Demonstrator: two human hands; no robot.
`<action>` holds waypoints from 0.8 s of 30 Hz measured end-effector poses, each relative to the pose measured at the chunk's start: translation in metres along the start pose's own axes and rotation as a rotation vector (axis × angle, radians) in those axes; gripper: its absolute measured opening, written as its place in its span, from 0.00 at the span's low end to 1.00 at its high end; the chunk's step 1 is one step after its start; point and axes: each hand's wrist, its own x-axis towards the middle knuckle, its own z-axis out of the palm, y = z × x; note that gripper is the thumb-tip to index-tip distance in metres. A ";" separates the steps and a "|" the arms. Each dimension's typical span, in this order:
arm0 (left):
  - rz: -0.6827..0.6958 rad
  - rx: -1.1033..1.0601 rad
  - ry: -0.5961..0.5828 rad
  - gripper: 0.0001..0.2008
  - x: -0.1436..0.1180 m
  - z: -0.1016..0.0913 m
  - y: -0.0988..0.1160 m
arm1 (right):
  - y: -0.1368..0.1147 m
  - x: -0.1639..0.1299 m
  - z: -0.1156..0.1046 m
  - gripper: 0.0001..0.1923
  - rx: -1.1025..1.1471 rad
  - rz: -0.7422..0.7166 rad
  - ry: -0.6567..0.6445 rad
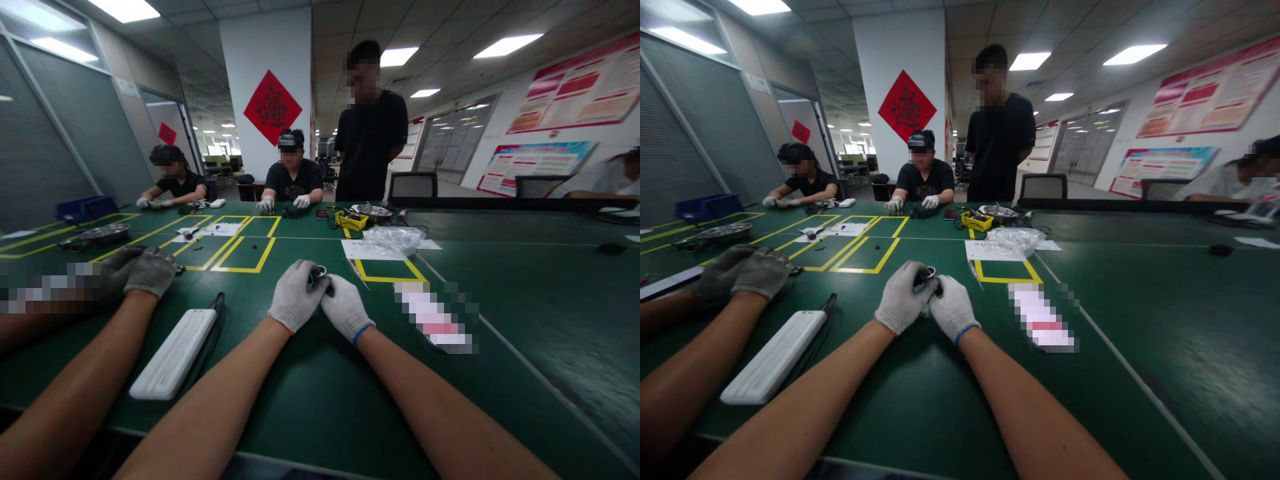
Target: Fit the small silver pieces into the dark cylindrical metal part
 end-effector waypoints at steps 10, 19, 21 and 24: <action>-0.006 0.005 0.003 0.05 -0.001 0.000 0.001 | -0.001 0.000 -0.001 0.07 0.001 0.021 -0.013; -0.008 0.000 0.003 0.05 0.000 -0.001 0.001 | -0.001 0.000 0.000 0.07 -0.003 0.008 -0.011; -0.004 0.004 -0.001 0.05 0.000 -0.001 0.001 | -0.001 0.000 0.000 0.07 -0.009 0.010 -0.015; 0.000 0.011 -0.001 0.05 0.000 0.000 0.000 | 0.000 0.000 0.001 0.07 -0.010 0.017 -0.018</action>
